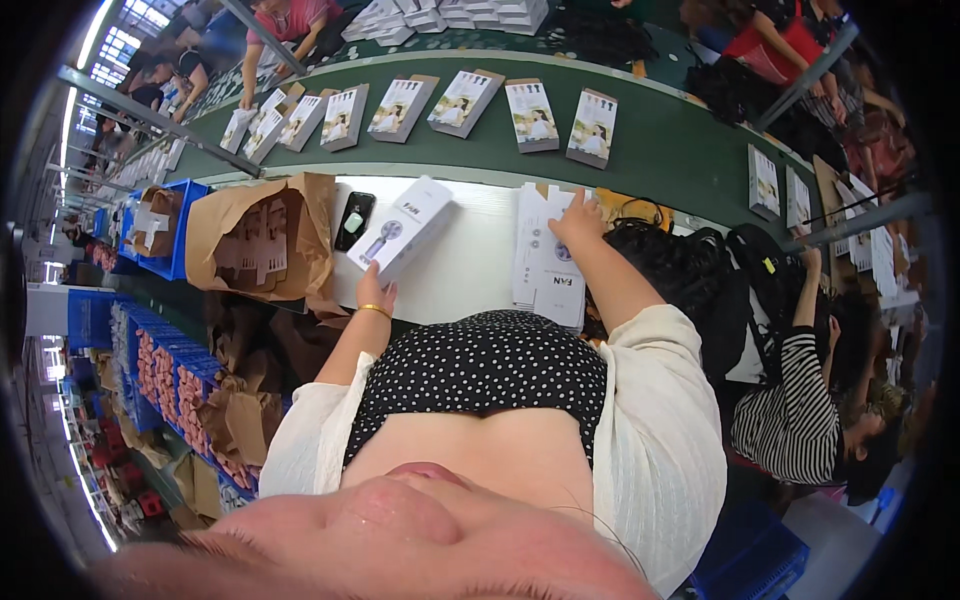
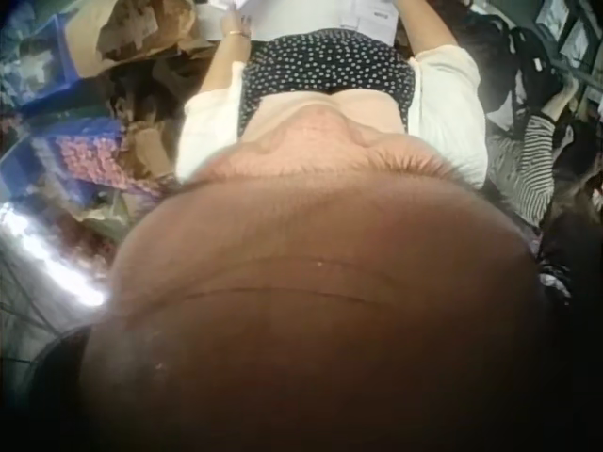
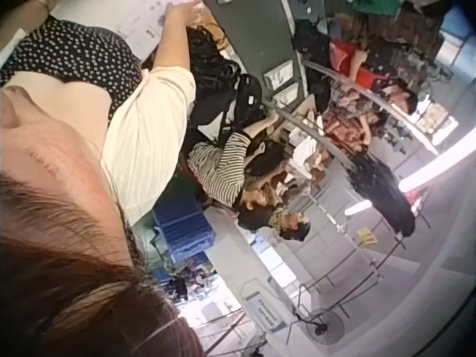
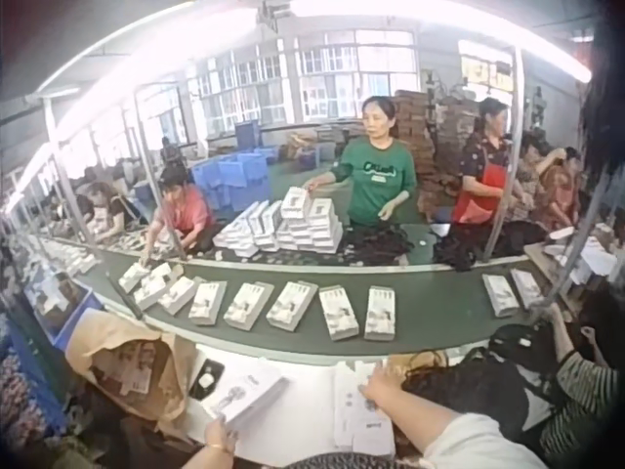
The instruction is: The person folds cardboard packaging boxes, inserts handheld fans and straps inside, closes the boxes, and stacks the packaged fans before handing the stack across the table to a coworker.
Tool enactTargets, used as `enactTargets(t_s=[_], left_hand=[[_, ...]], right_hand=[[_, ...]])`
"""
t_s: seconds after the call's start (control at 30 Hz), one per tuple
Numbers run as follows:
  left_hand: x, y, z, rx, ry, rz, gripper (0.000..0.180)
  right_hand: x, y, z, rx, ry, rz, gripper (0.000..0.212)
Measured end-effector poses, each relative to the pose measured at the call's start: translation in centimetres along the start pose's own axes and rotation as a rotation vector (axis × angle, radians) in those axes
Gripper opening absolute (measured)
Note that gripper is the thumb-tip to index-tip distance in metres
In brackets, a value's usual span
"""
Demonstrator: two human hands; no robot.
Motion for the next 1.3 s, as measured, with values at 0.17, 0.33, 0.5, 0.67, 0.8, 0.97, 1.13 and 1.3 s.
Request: enactTargets(t_s=[0.17,0.33,0.5,0.67,0.8,0.97,1.13,1.3], left_hand=[[-3.9,2.6,2.4,-0.038,-0.073,-0.1,0.035],[-4.2,-0.3,3.1,0.224,-0.123,1.118,0.023],[-4.2,0.8,0.5,0.364,-0.354,0.608,0.02],[7.8,-1.7,-2.4,0.53,0.239,0.726,0.027],[17.1,-1.0,-4.2,0.465,0.585,0.685,0.042],[20.9,0.1,-6.9,0.291,0.717,0.464,0.033],[21.5,-1.0,-8.0,0.408,0.707,0.436,0.029],[22.4,-3.7,-11.3,0.461,0.862,0.287,0.036]], right_hand=[[-0.1,1.1,0.1,0.029,0.09,-0.016,0.097],[-0.6,0.1,0.2,0.064,0.084,-0.011,0.1],[-1.7,-2.0,0.7,-0.016,-0.112,0.193,0.091],[-3.9,1.6,-1.5,-0.489,-0.157,0.867,0.042],[-2.7,5.0,-4.4,-0.711,0.005,1.027,0.027],[-2.8,6.7,-10.7,-0.601,0.098,1.037,0.027],[-4.3,6.9,-12.4,-0.755,-0.105,1.108,0.027],[-4.4,7.2,-10.1,-0.778,0.075,1.565,0.034]])
Point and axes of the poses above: each hand's wrist, its own z-axis towards the middle knuckle, its own x-axis out of the palm, y = z × x, the point moved 8 cm from there along z, towards the middle knuckle, and after that the axes turned 9 degrees about y, right-handed, at the moved point
